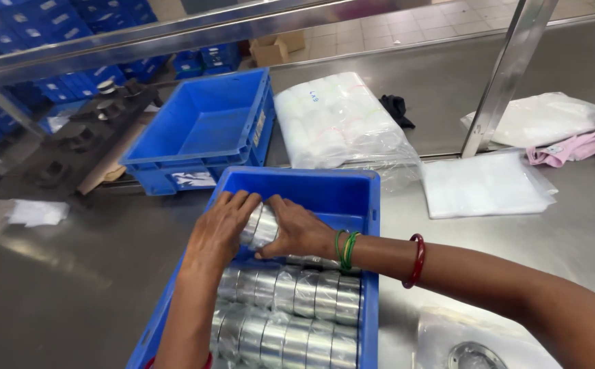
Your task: The person wraps individual metal rings in plastic film and places them into a blue bin on a metal table.
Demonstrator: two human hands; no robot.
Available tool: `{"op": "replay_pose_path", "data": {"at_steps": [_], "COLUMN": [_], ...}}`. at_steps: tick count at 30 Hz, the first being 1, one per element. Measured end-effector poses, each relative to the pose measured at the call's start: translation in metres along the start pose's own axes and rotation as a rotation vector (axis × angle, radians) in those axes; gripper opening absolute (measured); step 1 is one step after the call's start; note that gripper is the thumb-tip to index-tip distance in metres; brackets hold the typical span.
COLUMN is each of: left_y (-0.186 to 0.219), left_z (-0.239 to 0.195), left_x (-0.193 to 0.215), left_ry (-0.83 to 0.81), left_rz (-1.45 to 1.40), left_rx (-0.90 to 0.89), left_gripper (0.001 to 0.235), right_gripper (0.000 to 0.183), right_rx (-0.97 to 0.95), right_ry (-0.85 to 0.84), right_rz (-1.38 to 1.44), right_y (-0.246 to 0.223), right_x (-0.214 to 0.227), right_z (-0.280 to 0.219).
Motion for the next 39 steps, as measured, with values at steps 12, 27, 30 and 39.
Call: {"op": "replay_pose_path", "data": {"at_steps": [12, 27, 30, 39], "left_y": [-0.051, -0.036, -0.031, -0.049], "left_z": [0.035, 0.054, 0.040, 0.043], "left_x": [-0.129, -0.142, -0.135, -0.209], "left_ry": [-0.550, -0.496, -0.535, -0.122], "left_rz": [-0.413, -0.370, -0.290, 0.376], "left_rx": [0.253, 0.149, 0.147, -0.425], "left_gripper": [0.060, 0.053, 0.053, 0.060], "right_gripper": [0.100, 0.096, 0.077, 0.021], "right_rx": [-0.496, -0.351, -0.416, -0.105], "right_ry": [-0.642, -0.524, -0.509, 0.441], "right_rz": [-0.269, -0.516, -0.532, -0.221], "right_y": [0.021, 0.008, -0.014, 0.014], "right_x": [-0.039, 0.007, 0.019, 0.138], "right_z": [-0.031, -0.085, -0.092, -0.318]}}
Point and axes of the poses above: each hand's wrist, its own z-axis towards the middle knuckle, its own x-axis out of the back of the hand, y = z × x, the point moved 10 cm from there along z, towards the middle knuckle, and after that the axes turned 14 degrees about -y, right-handed, at the moved point
